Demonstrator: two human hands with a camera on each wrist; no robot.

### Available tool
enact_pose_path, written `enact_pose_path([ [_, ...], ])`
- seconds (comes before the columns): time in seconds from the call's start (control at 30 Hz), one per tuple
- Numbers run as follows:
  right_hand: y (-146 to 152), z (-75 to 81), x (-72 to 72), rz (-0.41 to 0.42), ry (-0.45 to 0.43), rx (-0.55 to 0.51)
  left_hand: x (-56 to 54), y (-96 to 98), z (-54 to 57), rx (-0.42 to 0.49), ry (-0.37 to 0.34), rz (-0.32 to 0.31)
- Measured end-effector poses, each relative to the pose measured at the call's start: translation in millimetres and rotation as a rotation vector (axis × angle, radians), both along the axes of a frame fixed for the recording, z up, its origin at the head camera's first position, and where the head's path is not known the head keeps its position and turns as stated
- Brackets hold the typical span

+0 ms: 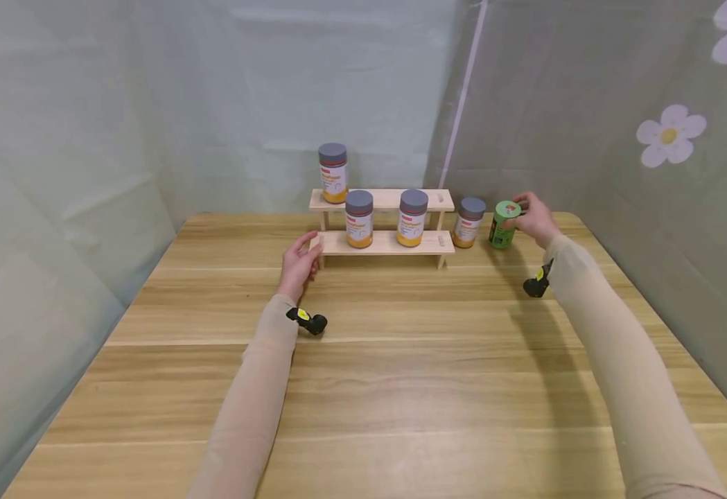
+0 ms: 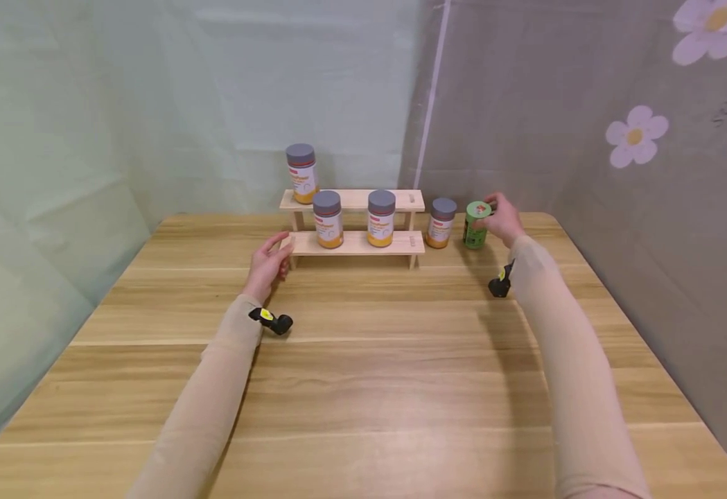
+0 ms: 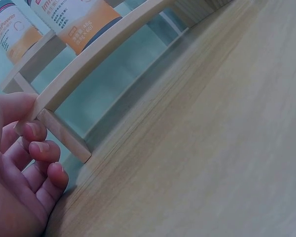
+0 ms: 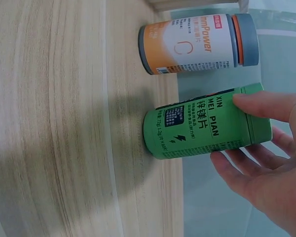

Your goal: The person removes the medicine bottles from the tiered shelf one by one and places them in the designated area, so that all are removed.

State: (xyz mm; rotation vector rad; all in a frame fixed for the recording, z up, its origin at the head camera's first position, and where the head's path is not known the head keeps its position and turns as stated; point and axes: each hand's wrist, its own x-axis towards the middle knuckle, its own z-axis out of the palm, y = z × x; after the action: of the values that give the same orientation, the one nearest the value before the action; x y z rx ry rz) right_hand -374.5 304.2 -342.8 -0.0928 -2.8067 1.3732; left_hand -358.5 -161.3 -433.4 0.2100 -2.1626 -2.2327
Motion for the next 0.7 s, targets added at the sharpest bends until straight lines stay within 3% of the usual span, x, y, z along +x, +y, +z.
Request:
enact_pose_path([
  [0.5, 3, -1.8, -8.1, 0.016, -0.056, -0.121, -0.1, 0.4, 1.2, -0.014, -0.003, 0.006],
  [0.7, 4, -4.7, -9.9, 0.023, -0.067, -0.162, 11.7, 1.7, 19.8, 0.004, -0.057, -0.022],
])
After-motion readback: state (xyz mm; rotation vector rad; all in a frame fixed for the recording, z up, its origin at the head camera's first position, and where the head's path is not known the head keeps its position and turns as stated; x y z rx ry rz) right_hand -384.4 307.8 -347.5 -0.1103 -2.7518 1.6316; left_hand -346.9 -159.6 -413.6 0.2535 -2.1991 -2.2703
